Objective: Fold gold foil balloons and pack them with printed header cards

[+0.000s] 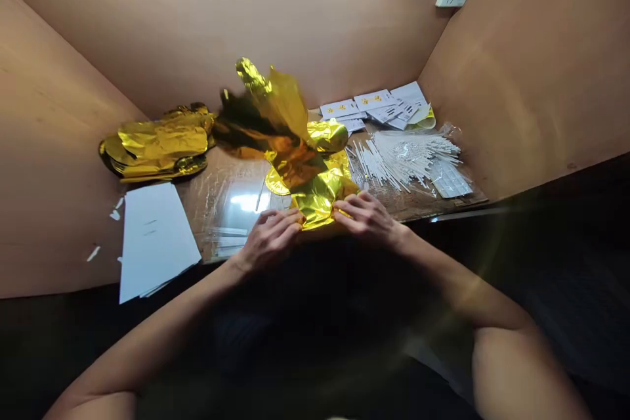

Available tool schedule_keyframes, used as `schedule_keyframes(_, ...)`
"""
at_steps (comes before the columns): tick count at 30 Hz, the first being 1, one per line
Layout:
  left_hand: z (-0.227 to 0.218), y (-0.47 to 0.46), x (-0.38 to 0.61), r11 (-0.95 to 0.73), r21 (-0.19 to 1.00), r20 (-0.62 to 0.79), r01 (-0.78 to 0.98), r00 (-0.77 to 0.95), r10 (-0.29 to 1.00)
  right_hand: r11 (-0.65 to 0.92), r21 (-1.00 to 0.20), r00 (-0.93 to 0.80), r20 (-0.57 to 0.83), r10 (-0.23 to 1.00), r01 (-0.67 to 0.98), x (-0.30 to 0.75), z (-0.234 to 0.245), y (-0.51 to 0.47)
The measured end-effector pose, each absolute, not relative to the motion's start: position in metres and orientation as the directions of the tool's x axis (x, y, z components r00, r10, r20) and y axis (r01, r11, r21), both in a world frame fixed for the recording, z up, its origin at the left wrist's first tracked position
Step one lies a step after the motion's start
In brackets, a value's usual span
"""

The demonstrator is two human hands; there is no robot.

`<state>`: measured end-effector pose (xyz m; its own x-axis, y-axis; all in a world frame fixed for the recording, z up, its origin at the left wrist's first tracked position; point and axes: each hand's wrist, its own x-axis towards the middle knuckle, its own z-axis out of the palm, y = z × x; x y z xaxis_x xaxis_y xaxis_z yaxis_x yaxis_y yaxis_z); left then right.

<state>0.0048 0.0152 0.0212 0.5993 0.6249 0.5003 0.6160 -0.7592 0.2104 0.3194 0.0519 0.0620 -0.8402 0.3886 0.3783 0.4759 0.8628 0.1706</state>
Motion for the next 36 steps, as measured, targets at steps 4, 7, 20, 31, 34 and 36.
schedule_keyframes(4, -0.002, -0.015, 0.003, -0.753, 0.489, 0.334, 0.441, 0.702, 0.628, 0.893, 0.066, -0.859, 0.315, 0.404, 0.445, 0.323, 0.026, 0.015)
schedule_keyframes(7, 0.0, -0.007, -0.004, -0.627, 0.704, 0.174, 0.333, 0.776, 0.606, 0.92, 0.0, -0.89, 0.252, 0.379, 0.392, 0.321, 0.032, 0.002)
schedule_keyframes(20, 0.053, 0.122, -0.005, -0.641, 0.541, 0.32, 0.544, 0.572, 0.755, 0.929, -0.176, -0.938, 0.066, 0.34, 0.325, 0.307, 0.12, 0.032)
schedule_keyframes(31, 0.056, 0.129, 0.004, -0.403, 0.814, 0.515, 0.418, -0.2, 0.833, 0.77, -0.41, -0.842, 0.008, 0.539, 0.489, 0.286, 0.158, 0.14)
schedule_keyframes(34, 0.027, 0.053, 0.005, -0.451, 0.595, 0.775, 0.665, -0.325, 0.542, 0.757, -0.395, -0.844, -0.103, 0.527, 0.521, 0.259, 0.143, 0.187)
schedule_keyframes(36, 0.007, 0.014, 0.019, -0.6, 0.372, 0.803, 0.708, 0.079, 0.591, 0.733, -0.394, -0.831, -0.21, 0.516, 0.555, 0.239, 0.126, 0.212)
